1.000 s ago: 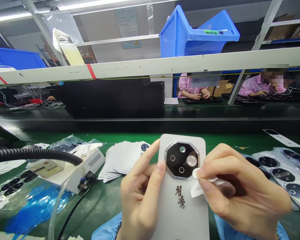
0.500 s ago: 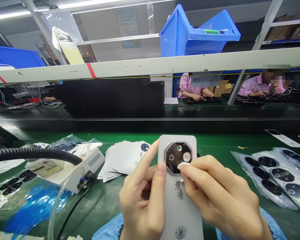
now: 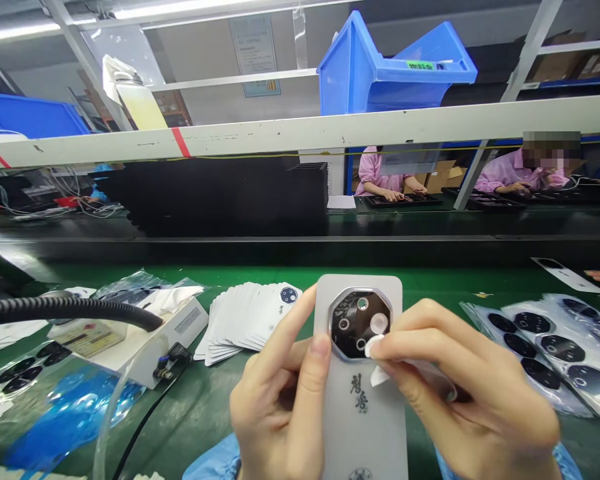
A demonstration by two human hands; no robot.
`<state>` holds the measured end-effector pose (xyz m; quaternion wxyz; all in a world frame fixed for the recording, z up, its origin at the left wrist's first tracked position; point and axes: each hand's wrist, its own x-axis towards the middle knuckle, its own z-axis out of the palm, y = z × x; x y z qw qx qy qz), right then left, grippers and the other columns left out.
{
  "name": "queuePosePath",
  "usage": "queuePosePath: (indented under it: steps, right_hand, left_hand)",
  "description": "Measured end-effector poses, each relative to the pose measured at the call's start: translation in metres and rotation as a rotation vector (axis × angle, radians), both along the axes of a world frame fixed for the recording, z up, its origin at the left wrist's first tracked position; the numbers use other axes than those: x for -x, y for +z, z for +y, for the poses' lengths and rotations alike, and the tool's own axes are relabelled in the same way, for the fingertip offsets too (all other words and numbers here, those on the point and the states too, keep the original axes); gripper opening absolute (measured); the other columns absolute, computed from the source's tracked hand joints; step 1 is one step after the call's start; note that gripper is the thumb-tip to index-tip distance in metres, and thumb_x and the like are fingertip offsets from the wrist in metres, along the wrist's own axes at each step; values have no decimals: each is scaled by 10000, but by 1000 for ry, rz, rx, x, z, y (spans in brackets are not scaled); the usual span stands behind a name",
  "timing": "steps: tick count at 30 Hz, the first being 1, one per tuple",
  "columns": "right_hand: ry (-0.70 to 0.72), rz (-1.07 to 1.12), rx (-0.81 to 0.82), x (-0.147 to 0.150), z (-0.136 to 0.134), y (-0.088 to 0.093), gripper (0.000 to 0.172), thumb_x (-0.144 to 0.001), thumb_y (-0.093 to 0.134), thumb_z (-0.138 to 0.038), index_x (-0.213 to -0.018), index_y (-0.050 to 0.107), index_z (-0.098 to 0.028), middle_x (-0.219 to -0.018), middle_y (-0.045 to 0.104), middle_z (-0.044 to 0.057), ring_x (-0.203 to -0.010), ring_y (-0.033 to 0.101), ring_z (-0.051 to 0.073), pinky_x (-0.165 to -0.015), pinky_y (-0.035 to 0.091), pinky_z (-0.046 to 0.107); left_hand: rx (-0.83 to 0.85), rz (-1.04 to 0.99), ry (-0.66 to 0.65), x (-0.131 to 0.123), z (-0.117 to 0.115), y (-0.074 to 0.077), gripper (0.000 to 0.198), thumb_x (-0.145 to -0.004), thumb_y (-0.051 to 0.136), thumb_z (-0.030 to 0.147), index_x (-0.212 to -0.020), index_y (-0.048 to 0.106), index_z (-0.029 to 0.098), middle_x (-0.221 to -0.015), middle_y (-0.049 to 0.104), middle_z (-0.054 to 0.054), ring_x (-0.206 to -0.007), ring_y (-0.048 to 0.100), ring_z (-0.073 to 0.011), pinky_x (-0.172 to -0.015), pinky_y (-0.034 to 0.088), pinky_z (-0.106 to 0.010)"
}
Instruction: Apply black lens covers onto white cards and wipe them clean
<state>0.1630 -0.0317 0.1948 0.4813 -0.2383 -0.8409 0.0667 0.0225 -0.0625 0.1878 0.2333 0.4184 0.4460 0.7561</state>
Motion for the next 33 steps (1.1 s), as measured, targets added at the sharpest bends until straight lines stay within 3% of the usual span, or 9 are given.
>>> queuePosePath:
  steps: [3, 6, 11, 15, 21, 27, 30, 33]
  right_hand:
    - [7, 122, 38, -2, -2, 6, 207, -790, 574, -30, -933, 592, -179, -796, 537, 15, -672, 545, 90, -523, 479, 188]
    - [-77, 91, -28, 1, -5, 8, 171, -778, 587, -36, -877, 592, -176, -770, 547, 2, -628, 551, 63, -498, 476, 145]
    - [-269, 0, -128, 12, -9, 0, 124, -810, 555, -96, -875, 579, -199, -772, 584, 2, -600, 574, 73, -457, 477, 162]
    - [-330, -33, -206, 17, -7, -7, 137, -816, 554, -97, -915, 582, -188, -783, 607, 7, -570, 575, 80, -416, 442, 201]
    - [-348, -66, -308, 23, -2, -11, 117, -823, 553, -85, -895, 592, -169, -777, 621, 27, -545, 577, 93, -454, 443, 225]
    - [-312, -162, -289, 21, -4, -15, 233, -852, 517, -98, -1071, 580, -149, -815, 631, 38, -583, 595, 111, -472, 461, 239]
    - [-249, -123, -210, 19, -3, -8, 164, -827, 545, -85, -960, 585, -174, -794, 614, 12, -597, 592, 85, -482, 475, 197]
    - [-149, 29, -99, 16, -3, 2, 146, -767, 573, -52, -833, 575, -183, -751, 567, -2, -555, 536, 55, -399, 415, 154]
  left_hand:
    - [54, -41, 1, -2, -1, 3, 288, -786, 658, 257, -1069, 709, 274, -462, 565, 48, -392, 419, -43, -373, 297, -131]
    - [105, -80, -59, -3, -1, 5, 296, -790, 652, 265, -1081, 702, 269, -445, 554, 46, -391, 407, -37, -364, 258, -123]
    - [-31, 11, 9, -3, 2, 2, 283, -770, 682, 247, -1047, 718, 293, -458, 574, 63, -358, 357, -32, -388, 319, -151]
    - [-82, 113, 34, -4, 3, -2, 306, -804, 643, 209, -1095, 697, 285, -456, 583, 64, -334, 345, -41, -368, 317, -170]
    - [-91, 232, 98, 1, 3, -4, 327, -826, 613, 200, -1146, 671, 235, -485, 601, 43, -352, 406, -52, -323, 259, -167]
    - [-67, 213, 82, 5, 4, -4, 334, -824, 619, 205, -1148, 668, 269, -457, 546, 66, -348, 382, -41, -347, 312, -150]
    - [-68, 145, 52, 5, 3, -3, 316, -802, 644, 222, -1109, 689, 281, -462, 564, 64, -349, 394, -37, -369, 345, -145]
    - [-24, 44, 33, 4, 1, 1, 293, -784, 663, 240, -1065, 707, 307, -443, 541, 66, -366, 407, -41, -384, 349, -139]
